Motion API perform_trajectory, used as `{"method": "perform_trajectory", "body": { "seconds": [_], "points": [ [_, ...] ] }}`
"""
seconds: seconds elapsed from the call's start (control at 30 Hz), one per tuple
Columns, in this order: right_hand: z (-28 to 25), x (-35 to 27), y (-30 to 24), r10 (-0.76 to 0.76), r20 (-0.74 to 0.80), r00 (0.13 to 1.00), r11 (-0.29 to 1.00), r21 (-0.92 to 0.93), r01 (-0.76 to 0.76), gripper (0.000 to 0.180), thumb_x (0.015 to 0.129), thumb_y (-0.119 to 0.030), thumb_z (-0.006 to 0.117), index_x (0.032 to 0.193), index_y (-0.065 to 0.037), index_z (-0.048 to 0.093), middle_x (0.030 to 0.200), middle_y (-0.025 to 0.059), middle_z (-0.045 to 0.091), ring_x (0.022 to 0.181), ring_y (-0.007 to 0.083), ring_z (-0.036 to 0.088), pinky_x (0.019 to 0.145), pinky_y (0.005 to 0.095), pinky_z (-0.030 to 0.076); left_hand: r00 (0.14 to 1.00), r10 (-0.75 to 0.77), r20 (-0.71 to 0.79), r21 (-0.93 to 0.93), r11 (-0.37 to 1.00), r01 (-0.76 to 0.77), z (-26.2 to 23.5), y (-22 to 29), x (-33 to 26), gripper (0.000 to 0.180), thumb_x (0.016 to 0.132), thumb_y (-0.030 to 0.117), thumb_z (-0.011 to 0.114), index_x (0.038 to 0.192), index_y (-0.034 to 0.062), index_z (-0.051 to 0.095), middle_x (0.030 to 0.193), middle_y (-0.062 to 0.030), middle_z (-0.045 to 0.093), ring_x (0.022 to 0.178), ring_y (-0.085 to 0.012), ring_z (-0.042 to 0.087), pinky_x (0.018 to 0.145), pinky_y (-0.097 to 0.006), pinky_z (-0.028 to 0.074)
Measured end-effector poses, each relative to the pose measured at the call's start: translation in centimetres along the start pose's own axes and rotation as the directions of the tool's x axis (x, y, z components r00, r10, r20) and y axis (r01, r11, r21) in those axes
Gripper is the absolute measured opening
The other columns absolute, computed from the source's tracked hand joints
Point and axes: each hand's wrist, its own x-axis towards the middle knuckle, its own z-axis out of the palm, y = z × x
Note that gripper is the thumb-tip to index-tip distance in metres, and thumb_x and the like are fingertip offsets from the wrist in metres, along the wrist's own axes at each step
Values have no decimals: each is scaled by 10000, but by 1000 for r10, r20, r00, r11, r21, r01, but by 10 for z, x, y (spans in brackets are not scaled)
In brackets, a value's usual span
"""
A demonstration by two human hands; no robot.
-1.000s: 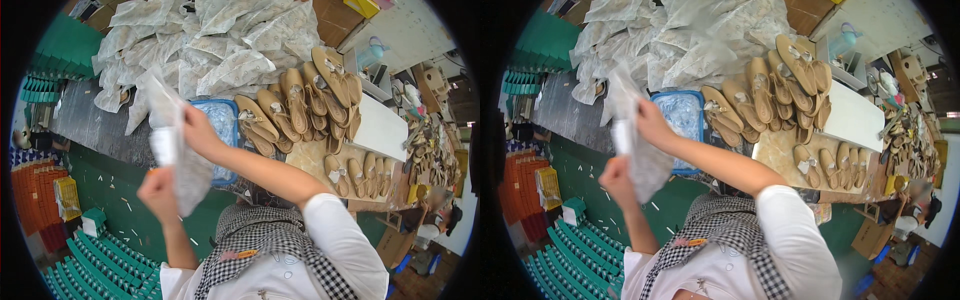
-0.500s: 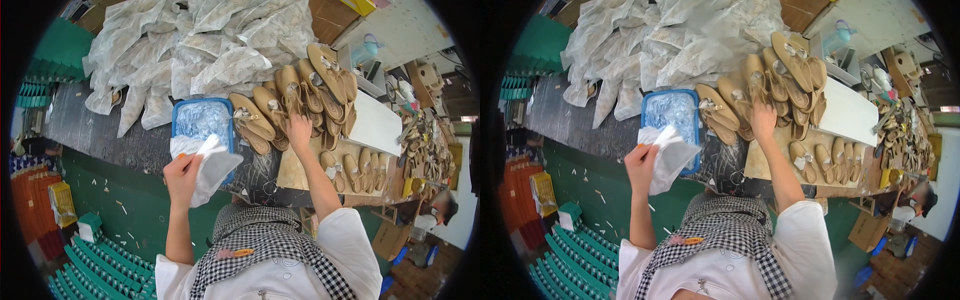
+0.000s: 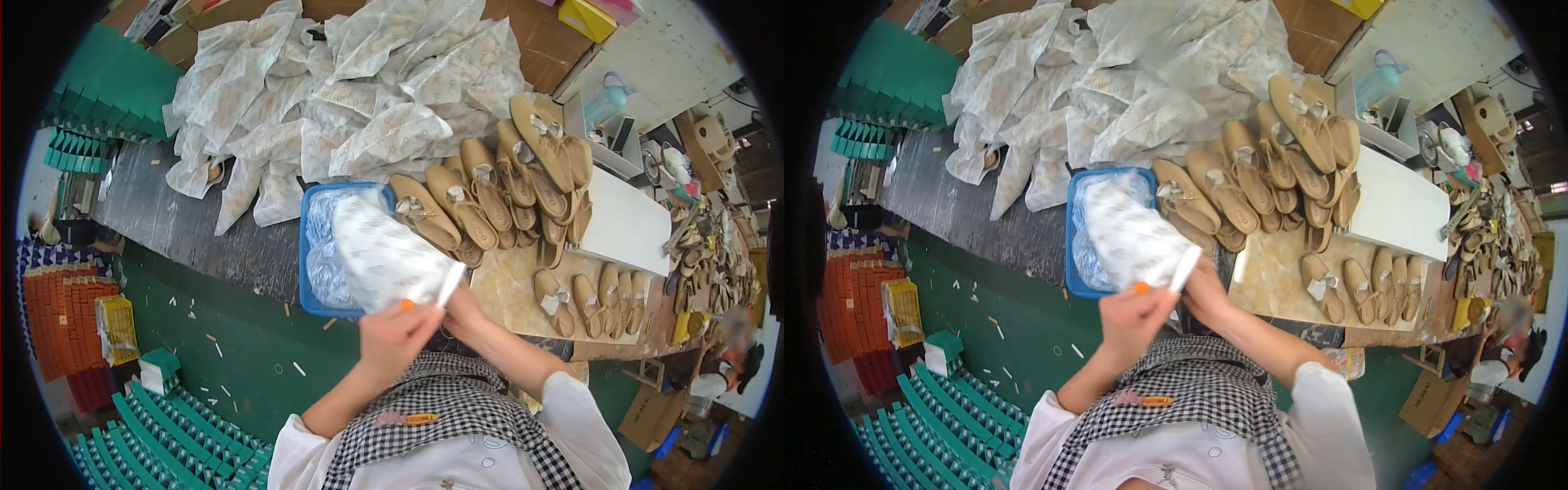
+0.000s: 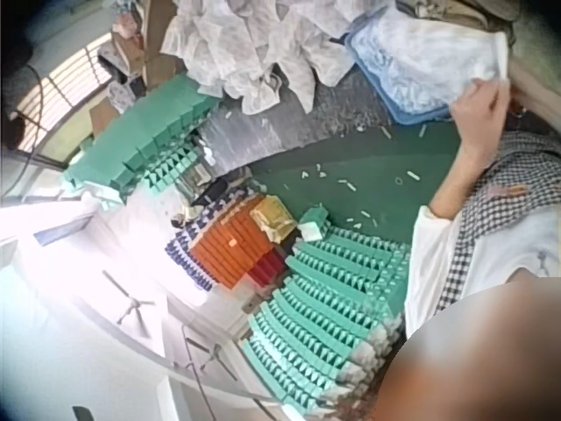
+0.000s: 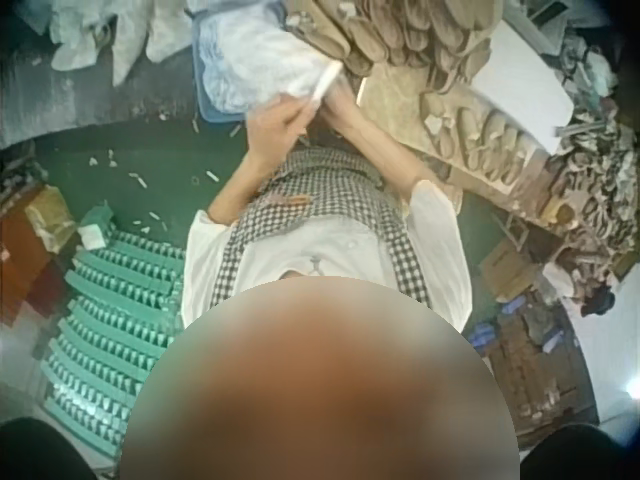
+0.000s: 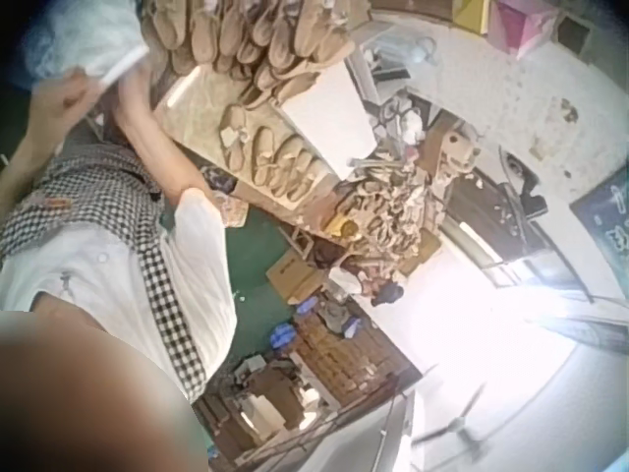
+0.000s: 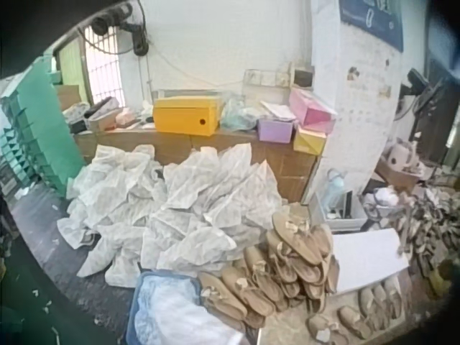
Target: The recorder is cleaning footwear with a cloth and then placing each shoe into individual plastic sleeves for packaging.
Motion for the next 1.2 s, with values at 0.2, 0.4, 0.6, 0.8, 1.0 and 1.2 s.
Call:
{"method": "perform_trajectory", "body": {
  "seconds": [0.2, 0.4, 0.6, 0.8, 1.0, 1.2],
  "points": [
    [57, 93, -54, -447, 338, 828, 889, 64, 454, 331, 908, -134, 528, 1207, 8, 517, 1193, 82, 565, 1037, 148, 550, 893, 302, 451, 931, -156, -331, -43, 988, 150, -71, -10, 56, 68, 785, 22, 644, 753, -38, 646, 608, -1, 545, 537, -59, 450, 490, -236, 363],
    [-13, 32, -68, -237, 299, 924, 625, -681, 381, 182, 746, -118, 665, 897, -16, 672, 798, 72, 675, 744, 130, 622, 717, 278, 490, 935, -274, -225, -328, 925, 192, -38, -47, 49, 107, 830, 27, 614, 782, -69, 620, 655, 30, 529, 614, -38, 425, 542, -205, 334],
    [-179, 107, -159, -739, 289, 609, -395, -918, -43, 260, 767, -194, 653, 969, -31, 633, 773, 138, 626, 738, 301, 598, 695, 402, 447, 995, -76, -69, -11, 997, 75, -25, -34, 75, 109, 773, 53, 663, 866, -3, 664, 602, -67, 505, 504, -137, 448, 484, -267, 332],
    [-73, -7, -178, -276, 380, 883, 269, -851, 451, 84, 754, -96, 633, 816, -46, 662, 682, 41, 602, 589, 131, 560, 564, 291, 444, 994, 56, -93, 444, 896, -9, -21, -60, 97, 148, 811, 194, 637, 835, 51, 667, 612, -107, 543, 545, -292, 535, 505, -366, 416],
    [-11, 14, -78, -90, 695, 713, 148, -699, 700, 194, 749, -69, 613, 937, -100, 653, 759, 49, 615, 669, 200, 611, 604, 332, 484, 999, -35, 29, 140, 990, 31, -19, -17, 46, 108, 798, 154, 651, 818, 50, 670, 606, -98, 549, 531, -267, 549, 489, -348, 416],
    [135, 111, -10, -20, 354, 935, 984, 175, -45, 274, 924, -161, 472, 1139, -6, 544, 1020, 66, 614, 944, 121, 566, 836, 276, 460, 891, -189, -413, -38, 981, 190, -98, -46, 44, 31, 764, -18, 635, 752, -46, 643, 637, 12, 563, 598, -47, 471, 530, -227, 386]
  ]
}}
